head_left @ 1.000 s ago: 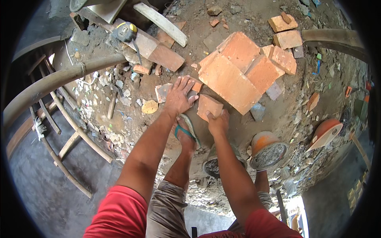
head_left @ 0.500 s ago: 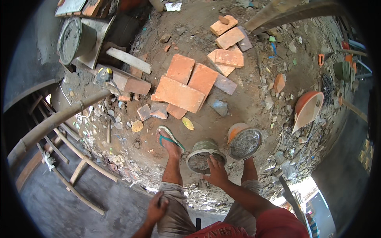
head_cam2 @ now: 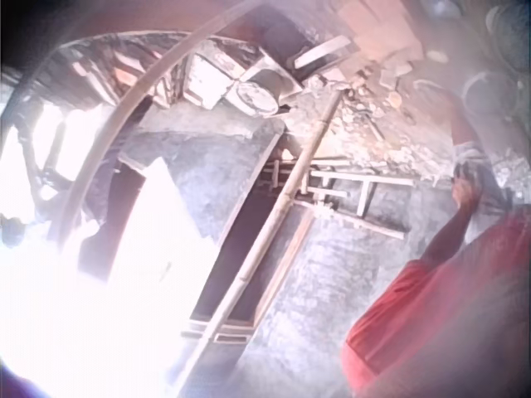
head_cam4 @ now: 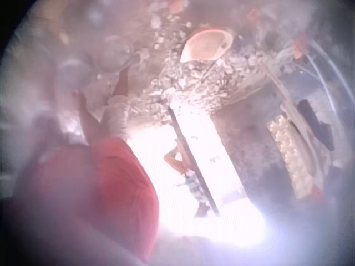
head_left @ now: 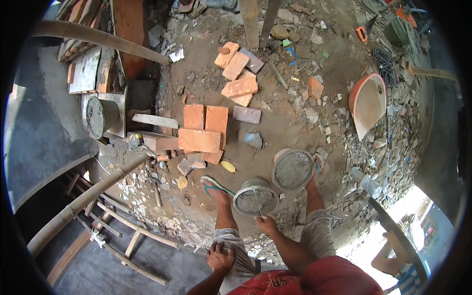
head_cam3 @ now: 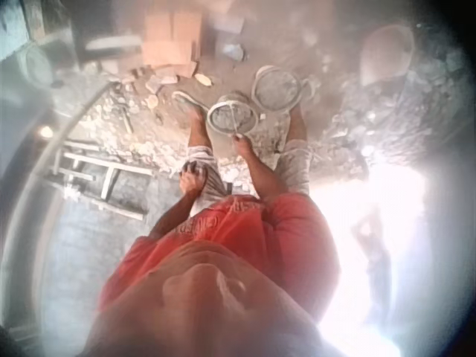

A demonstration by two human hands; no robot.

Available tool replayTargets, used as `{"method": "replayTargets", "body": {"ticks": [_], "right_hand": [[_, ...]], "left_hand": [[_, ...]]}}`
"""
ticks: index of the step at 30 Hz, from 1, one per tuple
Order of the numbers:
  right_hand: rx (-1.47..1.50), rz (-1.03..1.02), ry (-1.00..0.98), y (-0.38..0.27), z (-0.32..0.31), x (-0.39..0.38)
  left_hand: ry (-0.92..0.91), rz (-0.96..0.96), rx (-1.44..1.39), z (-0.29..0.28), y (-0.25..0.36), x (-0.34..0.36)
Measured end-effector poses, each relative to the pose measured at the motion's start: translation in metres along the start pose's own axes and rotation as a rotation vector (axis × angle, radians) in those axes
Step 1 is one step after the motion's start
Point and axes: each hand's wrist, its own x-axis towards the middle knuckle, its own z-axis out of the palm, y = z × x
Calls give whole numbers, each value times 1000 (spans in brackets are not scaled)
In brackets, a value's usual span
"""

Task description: The person saws a wooden plank with a hand saw, then stacks bricks on the ground. They pick up a plastic basin and walk through the construction site.

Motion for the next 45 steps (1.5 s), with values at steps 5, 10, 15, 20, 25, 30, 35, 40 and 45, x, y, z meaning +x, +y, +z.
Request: {"method": "replayTargets", "body": {"ticks": [5, 10, 15, 20, 25, 30, 35, 40, 45], "right_hand": [[1, -13, 51, -24, 5, -9], [-49, 11, 166, -90, 14, -19], [-102, -68, 123, -140, 25, -39], [-174, -256, 305, -143, 17, 10], [-176, -235, 181, -176, 6, -10], [-316, -281, 125, -115, -20, -72], [-846, -237, -168, -11, -150, -158], [-1368, -380, -346, 32, -282, -225], [-1311, -523, -319, 40, -335, -248]], "left_hand": [[-42, -77, 112, -4, 1, 3], [-61, -116, 137, -21, -3, 4], [-6, -42, 51, -7, -32, 15], [-31, -24, 43, -20, -24, 7], [19, 30, 39, -17, -25, 10], [12, 0, 86, -18, 3, -2], [48, -25, 9, 9, 27, -8], [-70, 333, 173, 88, 22, -45], [-154, 144, 55, -3, 96, -200]]}}
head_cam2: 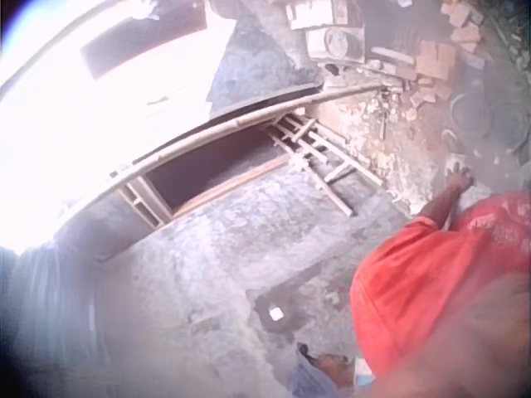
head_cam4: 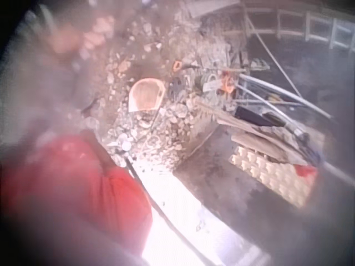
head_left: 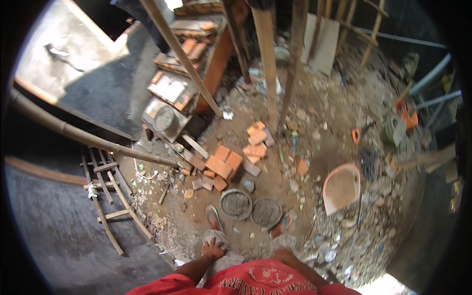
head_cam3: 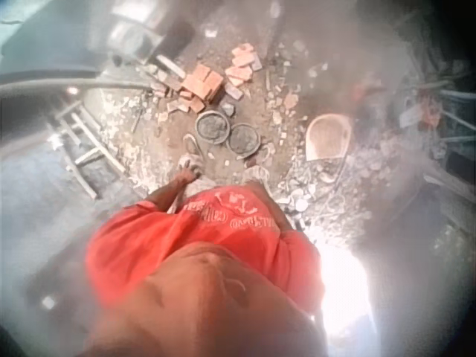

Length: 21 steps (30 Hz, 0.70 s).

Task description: The person saws a wooden plank with a hand saw, then stacks bricks on the ground. They pick up a plastic basin and walk through the construction site.

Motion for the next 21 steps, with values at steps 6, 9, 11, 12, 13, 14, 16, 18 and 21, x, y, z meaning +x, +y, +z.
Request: {"method": "replayTargets", "body": {"ticks": [6, 9, 11, 12, 13, 14, 16, 18, 21], "right_hand": [[91, -400, 56, 82, 46, 25], [286, -349, 56, 92, 23, -10], [299, -126, 5, 95, 10, -37], [300, -28, -16, 98, 4, -49], [294, 62, -22, 99, -3, -60], [302, 151, -28, 104, -3, -76], [279, 303, -36, 116, 7, -96], [250, 418, -22, 129, 18, -111], [491, 443, 65, 79, -5, -141]], "left_hand": [[8, 352, -126, 64, 8, -9], [-119, 317, -351, 97, 15, -17], [-166, 322, -369, 92, 19, -14], [-173, 332, -388, 88, 19, -13], [-181, 343, -404, 86, 16, -14], [-196, 372, -402, 86, 17, -11], [-221, 427, -407, 86, 13, -14], [-242, 489, -428, 90, 8, -18], [-279, 512, -485, 99, -14, -31]]}}
